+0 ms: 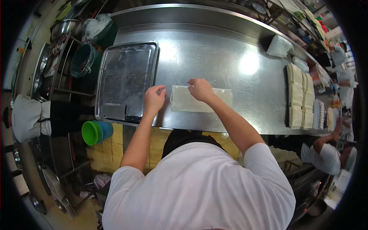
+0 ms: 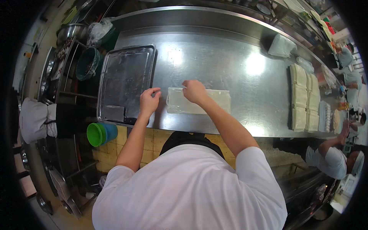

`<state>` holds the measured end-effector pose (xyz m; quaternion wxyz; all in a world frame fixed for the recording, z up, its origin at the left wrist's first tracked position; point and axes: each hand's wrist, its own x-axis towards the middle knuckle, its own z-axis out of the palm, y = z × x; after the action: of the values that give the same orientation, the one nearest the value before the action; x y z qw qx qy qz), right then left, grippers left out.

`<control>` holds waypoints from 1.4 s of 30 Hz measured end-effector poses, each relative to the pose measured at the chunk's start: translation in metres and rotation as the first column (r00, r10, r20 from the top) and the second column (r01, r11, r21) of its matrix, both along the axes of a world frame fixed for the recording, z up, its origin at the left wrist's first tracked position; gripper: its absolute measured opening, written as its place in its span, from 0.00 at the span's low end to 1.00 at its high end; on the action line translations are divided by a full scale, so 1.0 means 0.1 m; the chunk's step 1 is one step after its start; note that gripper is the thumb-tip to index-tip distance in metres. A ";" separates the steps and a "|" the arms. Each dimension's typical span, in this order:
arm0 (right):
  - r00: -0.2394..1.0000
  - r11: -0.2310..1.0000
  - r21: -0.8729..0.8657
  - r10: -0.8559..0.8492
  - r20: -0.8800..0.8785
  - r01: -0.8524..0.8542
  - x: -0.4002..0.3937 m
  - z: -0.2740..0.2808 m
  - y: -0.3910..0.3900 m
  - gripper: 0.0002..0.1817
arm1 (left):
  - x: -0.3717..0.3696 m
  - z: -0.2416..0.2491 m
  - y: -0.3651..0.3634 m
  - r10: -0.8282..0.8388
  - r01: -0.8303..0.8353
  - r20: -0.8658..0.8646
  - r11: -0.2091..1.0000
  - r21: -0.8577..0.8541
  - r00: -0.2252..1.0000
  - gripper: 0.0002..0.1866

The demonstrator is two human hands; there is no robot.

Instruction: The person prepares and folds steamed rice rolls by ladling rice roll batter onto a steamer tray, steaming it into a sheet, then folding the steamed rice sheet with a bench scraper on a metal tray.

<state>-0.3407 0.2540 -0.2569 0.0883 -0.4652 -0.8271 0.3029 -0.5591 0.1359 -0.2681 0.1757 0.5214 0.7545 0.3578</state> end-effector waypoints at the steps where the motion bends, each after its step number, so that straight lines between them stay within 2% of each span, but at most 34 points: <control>1: 0.998 0.998 -0.006 0.060 0.008 -0.060 -0.17 -0.06 0.02 0.16 | 0.01 0.00 0.02 0.025 -0.025 0.005 1.000 -0.014 1.000 0.10; 2: 0.997 0.997 -0.010 0.074 0.010 -0.073 -0.33 -0.12 0.02 0.16 | 0.02 0.01 0.02 0.052 -0.052 0.030 0.998 -0.025 0.998 0.10; 4: 0.978 0.990 -0.048 0.137 0.155 -0.131 -0.57 -0.23 0.02 0.16 | 0.03 -0.05 0.06 0.070 -0.066 0.065 0.996 -0.055 0.995 0.11; 5: 0.976 0.988 -0.052 0.149 0.156 -0.142 -0.62 -0.27 0.03 0.16 | 0.05 -0.07 0.09 0.073 -0.065 0.098 0.995 -0.080 0.992 0.12; 7: 0.918 0.969 -0.030 0.242 0.314 -0.245 -0.71 -0.33 0.05 0.15 | 0.06 -0.22 0.11 0.068 -0.051 0.136 0.991 -0.121 0.988 0.13; 9: 0.929 0.963 -0.038 0.268 0.257 -0.267 -0.64 -0.28 0.08 0.15 | 0.18 -0.27 0.15 -0.090 0.082 -0.038 0.981 -0.178 0.995 0.15; 11: 0.939 0.959 -0.045 0.283 0.196 -0.280 -0.56 -0.19 0.11 0.14 | 0.28 -0.21 0.13 -0.121 0.115 -0.021 0.974 -0.194 0.992 0.15; 13: 0.949 0.944 -0.143 0.309 0.060 -0.298 -0.47 -0.10 0.13 0.14 | 0.35 -0.22 0.13 -0.235 0.215 -0.085 0.956 -0.197 0.968 0.15; 14: 0.953 0.948 -0.142 0.296 0.059 -0.286 -0.40 -0.06 0.12 0.14 | 0.38 -0.22 0.14 -0.248 0.228 -0.086 0.954 -0.196 0.965 0.15; 16: 0.967 0.963 -0.089 0.251 -0.044 -0.254 -0.24 -0.01 0.04 0.13 | 0.45 -0.07 0.16 -0.123 0.194 0.200 0.900 -0.389 0.972 0.15; 17: 0.971 0.968 -0.087 0.232 -0.047 -0.236 -0.12 0.03 0.00 0.13 | 0.48 -0.11 0.15 -0.142 0.210 0.196 0.897 -0.389 0.970 0.15; 19: 0.979 0.991 -0.118 0.036 -0.203 -0.061 0.18 0.14 -0.11 0.13 | 0.52 -0.24 0.10 -0.059 0.106 0.167 0.952 -0.289 0.984 0.18; 20: 0.978 0.993 -0.115 0.015 -0.206 -0.039 0.35 0.18 -0.16 0.13 | 0.55 -0.27 0.09 -0.081 0.126 0.163 0.950 -0.286 0.983 0.18; 22: 0.977 0.974 -0.206 -0.130 -0.169 0.094 0.71 0.23 -0.29 0.15 | 0.62 -0.28 0.09 0.001 0.017 0.064 0.962 -0.274 0.998 0.22; 23: 0.973 0.973 -0.200 -0.150 -0.174 0.115 0.89 0.25 -0.39 0.15 | 0.66 -0.29 0.10 -0.021 0.037 0.060 0.963 -0.269 0.998 0.22; 25: 0.937 0.925 -0.279 -0.310 -0.161 0.258 1.23 0.28 -0.61 0.16 | 0.74 -0.34 0.12 0.040 -0.072 -0.118 0.958 -0.277 0.992 0.24; 29: 0.871 0.850 -0.385 -0.453 -0.188 0.359 1.73 0.27 -1.08 0.17 | 0.82 -0.39 0.17 0.007 -0.084 -0.269 0.958 -0.276 0.963 0.23; 32: 0.832 0.825 -0.404 -0.507 -0.223 0.395 1.97 0.24 -1.40 0.16 | 0.93 -0.22 0.21 -0.007 -0.061 -0.332 0.979 -0.192 0.943 0.22; 34: 0.814 0.808 -0.427 -0.532 -0.234 0.406 2.09 0.19 -1.55 0.16 | 1.05 0.13 0.26 -0.061 0.036 -0.304 0.996 -0.087 0.951 0.19; 42: 0.814 0.820 -0.415 -0.521 -0.258 0.393 2.31 0.21 -1.75 0.16 | 1.70 1.54 0.48 -0.228 0.264 -0.303 0.961 0.086 0.925 0.17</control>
<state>-0.1094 0.0790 -0.2361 0.2273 -0.5972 -0.5919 0.4912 -0.3888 0.1836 -0.1137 0.0736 0.6688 0.6766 0.2991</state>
